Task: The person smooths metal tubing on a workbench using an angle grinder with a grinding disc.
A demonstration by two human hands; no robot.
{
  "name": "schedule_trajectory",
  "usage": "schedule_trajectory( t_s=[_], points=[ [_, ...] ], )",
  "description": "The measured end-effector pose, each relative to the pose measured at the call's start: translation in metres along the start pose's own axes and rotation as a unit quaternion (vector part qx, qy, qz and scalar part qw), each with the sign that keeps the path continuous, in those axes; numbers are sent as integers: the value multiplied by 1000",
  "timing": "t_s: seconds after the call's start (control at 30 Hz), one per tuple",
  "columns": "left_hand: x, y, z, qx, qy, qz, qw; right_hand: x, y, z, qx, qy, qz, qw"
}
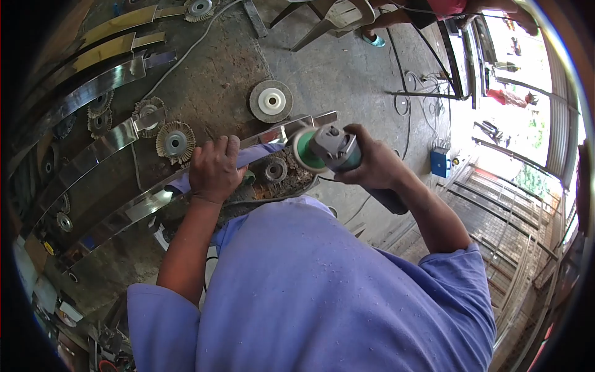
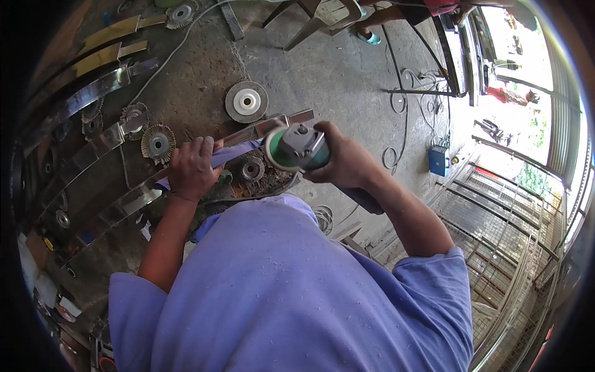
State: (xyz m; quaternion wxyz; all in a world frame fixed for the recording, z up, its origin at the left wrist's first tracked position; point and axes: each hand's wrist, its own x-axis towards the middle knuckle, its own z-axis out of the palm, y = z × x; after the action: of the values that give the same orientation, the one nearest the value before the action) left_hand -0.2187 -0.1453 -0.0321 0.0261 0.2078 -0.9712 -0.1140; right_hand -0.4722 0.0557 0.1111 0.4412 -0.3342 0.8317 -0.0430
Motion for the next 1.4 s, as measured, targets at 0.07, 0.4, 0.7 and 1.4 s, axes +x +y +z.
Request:
schedule_trajectory(
  t_s=[0.07, 0.4, 0.7, 1.4],
  points=[
    [-1, 1, 2, -4, -6, 0, 1000, 1, -14, -6, 40, 4, 47, 998],
    [2, 2, 8, 18, 20, -4, 1000, -35, -1, 29, 63, 18, 90, 994],
    [6, -2, 5, 8, -19, 14, 1000, -14, 20, 20, 41, 207, 117, 970],
    [-14, 16, 1, 11, -25, 33, 999, -46, 87, 85, 152, 310, 250, 904]
  ],
)
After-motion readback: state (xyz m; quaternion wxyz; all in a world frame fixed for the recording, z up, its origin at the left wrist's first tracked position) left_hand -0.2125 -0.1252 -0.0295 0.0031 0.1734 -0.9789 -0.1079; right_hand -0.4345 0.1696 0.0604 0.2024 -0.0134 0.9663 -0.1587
